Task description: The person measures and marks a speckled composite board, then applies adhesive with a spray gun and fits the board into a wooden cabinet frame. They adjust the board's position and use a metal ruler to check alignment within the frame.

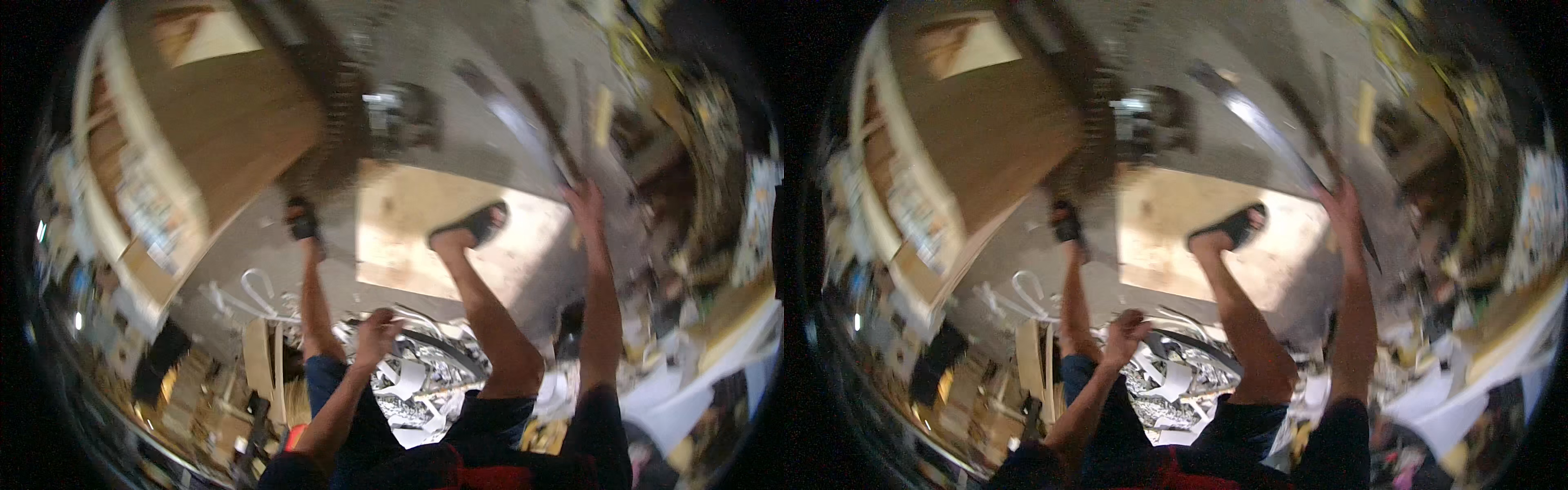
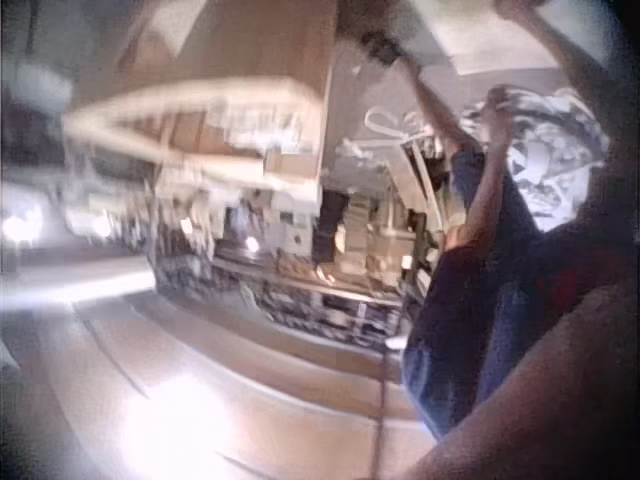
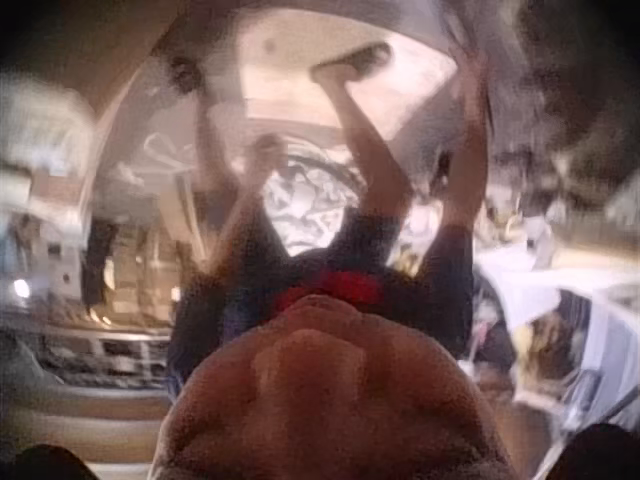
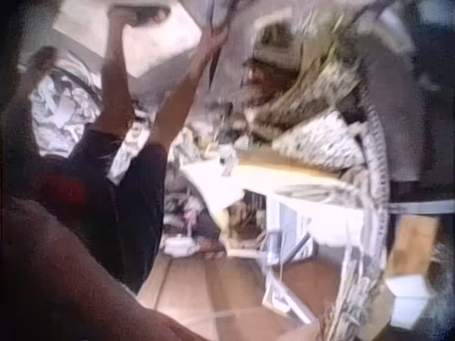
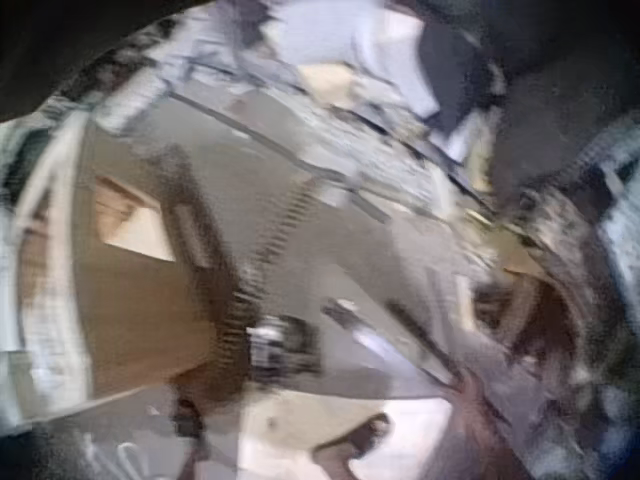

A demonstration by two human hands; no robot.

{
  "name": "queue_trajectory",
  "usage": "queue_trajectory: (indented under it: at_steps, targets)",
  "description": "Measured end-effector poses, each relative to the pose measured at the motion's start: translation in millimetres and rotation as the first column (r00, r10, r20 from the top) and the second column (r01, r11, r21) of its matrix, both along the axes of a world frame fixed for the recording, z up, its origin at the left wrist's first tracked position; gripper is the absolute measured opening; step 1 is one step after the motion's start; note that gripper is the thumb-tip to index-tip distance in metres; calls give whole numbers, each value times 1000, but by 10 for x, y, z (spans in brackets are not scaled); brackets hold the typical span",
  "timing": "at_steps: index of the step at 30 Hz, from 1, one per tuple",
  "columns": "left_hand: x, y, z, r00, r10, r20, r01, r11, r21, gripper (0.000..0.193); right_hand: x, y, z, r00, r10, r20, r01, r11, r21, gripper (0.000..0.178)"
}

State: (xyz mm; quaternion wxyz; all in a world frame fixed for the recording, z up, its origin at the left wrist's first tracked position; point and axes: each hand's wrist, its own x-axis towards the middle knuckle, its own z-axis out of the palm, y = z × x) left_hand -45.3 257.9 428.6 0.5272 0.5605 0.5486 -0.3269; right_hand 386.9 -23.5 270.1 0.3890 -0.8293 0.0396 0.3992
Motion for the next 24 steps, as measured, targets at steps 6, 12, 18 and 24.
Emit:
queue_trajectory:
  at_steps: [6,12,18,24]
  targets:
    - [1101,179,599,788,335,517,-293,942,-164,51,-659,1430,1573,992,61,111,-56,997,-52,49]
    - [950,1134,1428,365,678,638,-541,712,-447,47,-1763,3211,2973,960,244,135,-264,952,155,40]
    - [-384,2726,2110,206,846,492,-729,468,-499,35,-3283,4972,3911,932,359,-45,-337,906,256,31]
    - [-1820,4370,2762,-67,876,477,-914,137,-381,30,-4389,5762,4117,798,539,-270,-516,842,156,24]
